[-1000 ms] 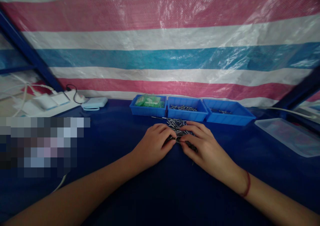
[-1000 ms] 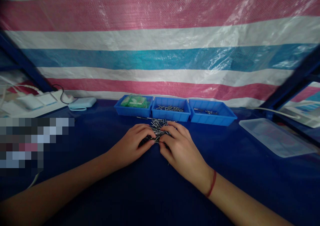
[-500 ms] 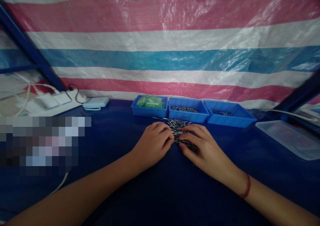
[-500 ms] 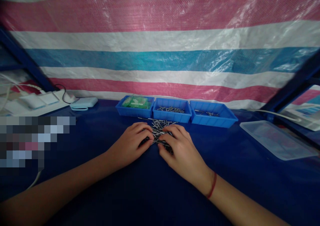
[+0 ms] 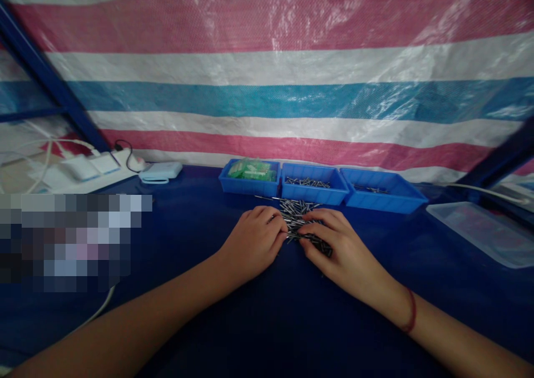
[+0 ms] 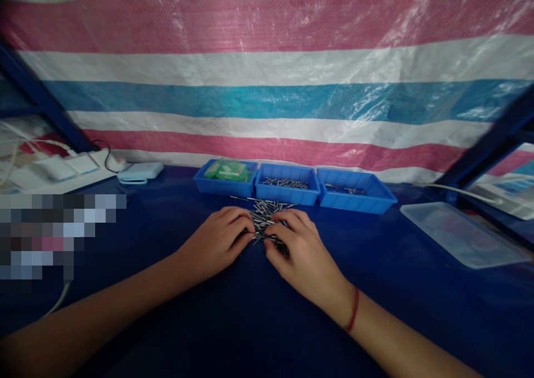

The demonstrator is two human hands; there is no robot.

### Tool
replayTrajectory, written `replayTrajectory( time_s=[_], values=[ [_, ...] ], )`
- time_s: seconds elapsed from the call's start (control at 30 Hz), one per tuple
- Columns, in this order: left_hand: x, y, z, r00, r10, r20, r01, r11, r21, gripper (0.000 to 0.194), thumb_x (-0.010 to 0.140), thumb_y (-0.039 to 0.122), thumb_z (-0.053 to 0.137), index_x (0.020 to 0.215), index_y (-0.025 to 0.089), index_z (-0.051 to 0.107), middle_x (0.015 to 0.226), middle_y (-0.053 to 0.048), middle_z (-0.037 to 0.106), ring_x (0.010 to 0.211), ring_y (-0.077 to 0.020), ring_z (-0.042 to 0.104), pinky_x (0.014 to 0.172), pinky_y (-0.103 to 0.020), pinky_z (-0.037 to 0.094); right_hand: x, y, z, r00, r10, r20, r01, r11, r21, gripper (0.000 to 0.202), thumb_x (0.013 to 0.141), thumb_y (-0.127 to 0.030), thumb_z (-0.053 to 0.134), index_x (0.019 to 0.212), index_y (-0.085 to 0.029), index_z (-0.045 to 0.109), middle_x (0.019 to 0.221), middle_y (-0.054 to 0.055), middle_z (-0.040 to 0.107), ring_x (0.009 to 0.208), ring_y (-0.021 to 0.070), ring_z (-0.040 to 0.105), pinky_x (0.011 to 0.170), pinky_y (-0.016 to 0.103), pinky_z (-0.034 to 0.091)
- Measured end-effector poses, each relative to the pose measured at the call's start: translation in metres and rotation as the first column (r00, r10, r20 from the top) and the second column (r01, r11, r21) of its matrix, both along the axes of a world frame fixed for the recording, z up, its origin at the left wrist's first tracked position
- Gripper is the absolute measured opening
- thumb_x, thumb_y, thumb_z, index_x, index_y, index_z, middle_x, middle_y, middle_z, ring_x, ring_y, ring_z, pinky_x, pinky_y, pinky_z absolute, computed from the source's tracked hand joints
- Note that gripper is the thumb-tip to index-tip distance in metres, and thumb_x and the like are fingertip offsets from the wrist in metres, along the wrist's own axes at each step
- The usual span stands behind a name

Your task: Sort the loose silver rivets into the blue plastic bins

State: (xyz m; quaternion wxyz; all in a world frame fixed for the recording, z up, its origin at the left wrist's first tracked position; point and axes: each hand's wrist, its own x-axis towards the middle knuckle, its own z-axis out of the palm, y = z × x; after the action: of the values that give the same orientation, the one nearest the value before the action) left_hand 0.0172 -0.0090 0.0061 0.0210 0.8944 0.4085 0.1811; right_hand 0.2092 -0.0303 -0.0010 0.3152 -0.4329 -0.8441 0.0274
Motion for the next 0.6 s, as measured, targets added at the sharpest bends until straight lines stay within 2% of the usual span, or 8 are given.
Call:
replayTrajectory(
  time_s=[0.2, 0.33, 0.6],
  values=[
    [0.001, 0.002, -0.004, 1.0, -0.001, -0.005, 0.001, 1.0, -0.004, 0.012, 0.091, 0.023, 0.046, 0.091, 0.017, 0.056, 0.099, -0.004, 0.057, 0.1, -0.0209, 0.05, 0.089, -0.038, 0.041, -0.001, 0.0, 0.001, 1.0, 0.001, -0.013, -0.001, 1.0, 0.015, 0.014, 0.08, -0.017, 0.056, 0.091, -0.019, 0.065, 0.106, 0.009, 0.06, 0.106, 0.0234, 0.051, 0.09, 0.043, 0.044],
    [0.003, 0.001, -0.003, 0.999, -0.024, 0.043, 0.023, 1.0, 0.013, 0.012, 0.091, 0.022, 0.044, 0.09, 0.017, 0.056, 0.099, -0.004, 0.057, 0.101, -0.0201, 0.05, 0.089, -0.037, 0.04, -0.001, 0.0, 0.001, 0.999, 0.01, -0.04, -0.009, 1.0, 0.017, 0.013, 0.082, -0.021, 0.057, 0.092, -0.02, 0.065, 0.105, 0.009, 0.06, 0.105, 0.0237, 0.053, 0.089, 0.044, 0.045],
    [0.009, -0.009, 0.005, 0.971, -0.064, 0.231, 0.066, 0.998, -0.004, 0.011, 0.092, 0.021, 0.042, 0.088, 0.019, 0.053, 0.09, -0.001, 0.062, 0.091, -0.0173, 0.056, 0.086, -0.035, 0.04, -0.005, -0.005, 0.004, 0.951, 0.011, -0.309, -0.025, 0.999, -0.041, 0.01, 0.084, -0.023, 0.057, 0.088, -0.023, 0.065, 0.101, 0.007, 0.06, 0.097, 0.0204, 0.058, 0.081, 0.037, 0.05]
  ],
)
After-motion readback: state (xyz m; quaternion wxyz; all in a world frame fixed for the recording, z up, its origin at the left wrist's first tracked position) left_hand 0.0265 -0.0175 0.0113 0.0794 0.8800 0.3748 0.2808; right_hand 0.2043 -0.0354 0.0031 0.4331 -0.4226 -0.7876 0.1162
